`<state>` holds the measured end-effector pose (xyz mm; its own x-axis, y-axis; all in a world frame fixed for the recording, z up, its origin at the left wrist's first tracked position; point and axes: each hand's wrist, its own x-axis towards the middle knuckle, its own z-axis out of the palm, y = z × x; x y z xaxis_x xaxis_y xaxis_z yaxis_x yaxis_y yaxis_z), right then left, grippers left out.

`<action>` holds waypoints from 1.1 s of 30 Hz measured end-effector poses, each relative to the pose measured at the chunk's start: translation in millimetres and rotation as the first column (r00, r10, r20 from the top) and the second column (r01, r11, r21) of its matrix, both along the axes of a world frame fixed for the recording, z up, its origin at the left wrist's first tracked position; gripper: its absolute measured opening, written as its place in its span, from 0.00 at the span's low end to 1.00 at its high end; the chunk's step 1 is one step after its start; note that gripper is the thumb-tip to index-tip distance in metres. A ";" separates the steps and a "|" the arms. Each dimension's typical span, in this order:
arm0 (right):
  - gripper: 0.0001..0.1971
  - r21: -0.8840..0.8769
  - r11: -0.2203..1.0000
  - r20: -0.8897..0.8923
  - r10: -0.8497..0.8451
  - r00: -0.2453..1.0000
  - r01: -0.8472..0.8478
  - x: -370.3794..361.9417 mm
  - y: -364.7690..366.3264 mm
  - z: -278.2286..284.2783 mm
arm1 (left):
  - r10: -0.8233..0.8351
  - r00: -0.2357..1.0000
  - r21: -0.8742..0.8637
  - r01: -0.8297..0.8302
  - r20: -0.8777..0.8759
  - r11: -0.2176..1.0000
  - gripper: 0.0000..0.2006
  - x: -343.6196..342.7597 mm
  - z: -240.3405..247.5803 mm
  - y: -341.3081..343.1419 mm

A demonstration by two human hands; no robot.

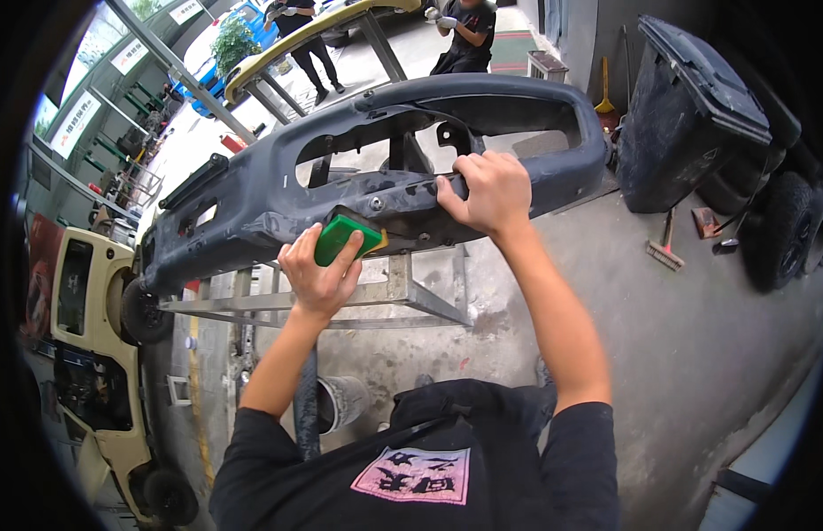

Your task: The person sands a black car bumper mounted on a metal stand using a green sanding block. The person repeatedly rubs the block over various sections of the bumper, including edges and recessed areas, while another person works nearby on a separate part.

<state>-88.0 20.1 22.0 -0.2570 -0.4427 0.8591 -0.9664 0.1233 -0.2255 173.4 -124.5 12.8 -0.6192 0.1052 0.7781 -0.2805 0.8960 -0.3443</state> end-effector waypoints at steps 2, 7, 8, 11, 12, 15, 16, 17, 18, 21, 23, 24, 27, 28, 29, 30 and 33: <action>0.15 0.064 0.998 0.012 -0.014 1.000 0.013 5.3 -1.8 -0.7 | -0.053 0.998 -0.022 0.054 0.018 0.998 0.30 -13.9 9.6 7.3; 0.14 0.045 0.999 -0.009 -0.006 1.000 0.006 3.6 1.5 3.4 | -0.032 0.999 -0.130 0.037 0.039 0.991 0.26 2.5 6.5 -12.3; 0.13 0.040 0.999 -0.012 -0.002 1.000 0.003 4.2 0.7 3.7 | -0.035 0.999 -0.163 0.036 0.006 0.986 0.25 2.7 5.2 -15.0; 0.12 0.031 1.000 -0.001 0.004 1.000 -0.004 6.0 -3.8 1.0 | -0.060 0.998 -0.112 0.062 0.021 0.992 0.26 -24.8 10.6 8.4; 0.12 0.036 0.999 -0.001 -0.008 1.000 0.008 2.4 -2.4 3.2 | -0.042 0.999 -0.135 0.041 -0.009 0.990 0.26 -33.0 7.0 11.7; 0.11 0.014 1.000 0.003 0.011 1.000 -0.011 2.7 -2.9 2.7 | -0.024 1.000 -0.139 0.023 -0.002 0.990 0.25 -10.7 3.3 -2.2; 0.11 0.008 1.000 -0.001 0.006 1.000 -0.006 2.5 -2.7 3.4 | -0.035 0.999 -0.136 0.032 -0.014 0.990 0.24 -7.2 3.2 -7.6; 0.10 0.017 1.000 -0.030 0.009 1.000 -0.008 0.6 -3.2 0.3 | -0.044 0.999 -0.127 0.041 -0.023 0.991 0.24 -14.0 0.9 -4.3; 0.10 0.017 1.000 -0.022 0.012 1.000 -0.012 -1.1 -3.2 1.2 | -0.047 0.998 -0.108 0.043 -0.033 0.993 0.25 -22.2 0.1 5.3; 0.09 0.029 0.999 0.026 0.030 0.999 -0.030 9.3 -6.0 6.3 | -0.008 1.000 -0.086 0.007 -0.010 0.996 0.24 -28.9 4.9 22.4; 0.09 0.047 0.999 0.010 -0.014 1.000 0.014 3.0 -3.3 3.9 | -0.010 1.000 -0.076 0.009 -0.023 0.997 0.23 -17.5 -1.2 9.2; 0.09 0.064 0.998 0.004 -0.023 1.000 0.023 1.6 -1.8 1.7 | 0.010 0.999 -0.100 -0.014 -0.036 0.995 0.23 -10.2 -6.3 3.9; 0.08 0.041 0.999 -0.013 0.001 1.000 0.000 1.2 -1.6 3.0 | -0.011 0.997 -0.102 0.003 -0.075 0.995 0.20 -37.3 -1.2 21.8; 0.08 0.056 0.998 -0.001 0.003 1.000 -0.003 3.5 -1.9 2.3 | 0.000 0.999 -0.112 -0.005 -0.044 0.994 0.20 -42.9 -0.6 28.1; 0.08 0.102 0.995 0.006 -0.009 1.000 0.008 8.0 -2.6 4.3 | 0.031 0.999 -0.125 -0.036 -0.038 0.992 0.22 -39.6 -3.4 27.7; 0.08 0.103 0.995 0.002 -0.004 1.000 0.004 7.8 0.9 2.8 | 0.038 0.999 -0.132 -0.040 -0.014 0.990 0.22 -33.0 -2.0 22.0; 0.08 0.063 0.998 -0.029 0.005 1.000 -0.003 6.1 -0.9 4.5 | 0.028 0.998 -0.133 -0.036 -0.061 0.990 0.21 -9.7 -15.1 -0.2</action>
